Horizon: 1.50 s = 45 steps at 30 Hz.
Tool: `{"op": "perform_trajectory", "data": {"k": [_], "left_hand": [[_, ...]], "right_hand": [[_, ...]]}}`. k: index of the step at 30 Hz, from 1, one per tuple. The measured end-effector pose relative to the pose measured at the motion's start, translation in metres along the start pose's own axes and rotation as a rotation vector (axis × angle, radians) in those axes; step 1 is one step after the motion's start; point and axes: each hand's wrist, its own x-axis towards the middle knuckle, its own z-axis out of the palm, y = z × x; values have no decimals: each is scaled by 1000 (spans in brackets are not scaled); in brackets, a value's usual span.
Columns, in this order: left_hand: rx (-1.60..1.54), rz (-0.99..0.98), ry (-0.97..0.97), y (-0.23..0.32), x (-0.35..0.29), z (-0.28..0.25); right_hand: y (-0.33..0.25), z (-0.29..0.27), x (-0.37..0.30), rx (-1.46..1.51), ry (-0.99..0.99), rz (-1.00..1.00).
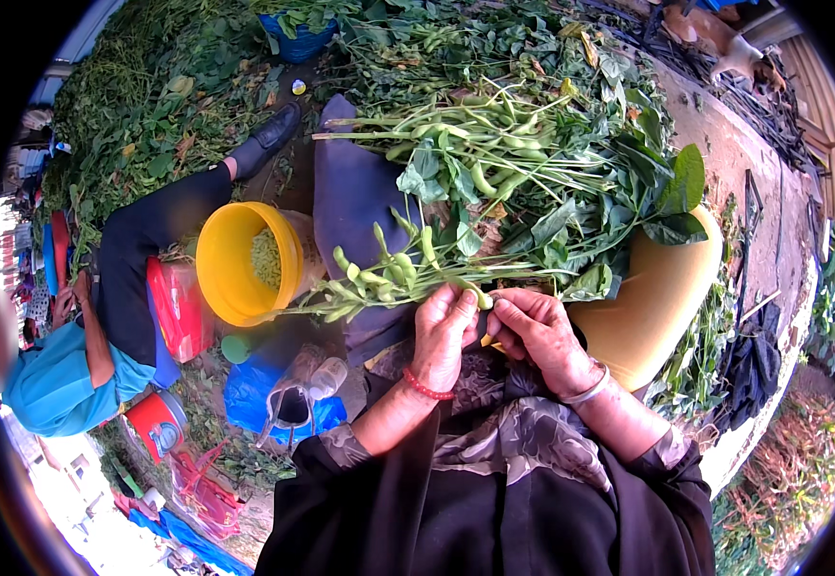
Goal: The person sits and shells green vegetables, likely edamame, by hand. They remove the pods from the stems and place the shelled contents into a yellow bucket while discarding the stems and leaves.
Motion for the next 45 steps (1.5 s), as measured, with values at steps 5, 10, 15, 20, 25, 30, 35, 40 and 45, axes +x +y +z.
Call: {"op": "perform_trajectory", "data": {"k": [5,10,15,20,25,30,35,40,45], "left_hand": [[121,3,-59,9,-5,0],[240,-20,-116,11,-1,-8],[26,-72,-130,8,2,-20],[80,-128,-85,10,1,-17],[95,-219,-267,27,-2,-25],[-351,-297,-395,34,-9,-51],[-163,-85,-45,32,-11,-15],[-336,-248,93,26,-7,-6],[-213,-256,108,22,-5,-1]], "right_hand": [[-6,4,-2,-481,16,-254],[1,-3,3,-98,23,-11],[-19,5,21,-794,40,-379],[-33,19,79,-984,115,-741],[-30,24,101,-976,-3,-593],[-48,28,75,-861,12,-620],[-41,28,41,-931,69,-772],[-16,24,24,-770,178,-608],[-7,17,11,-749,147,-490]]}}
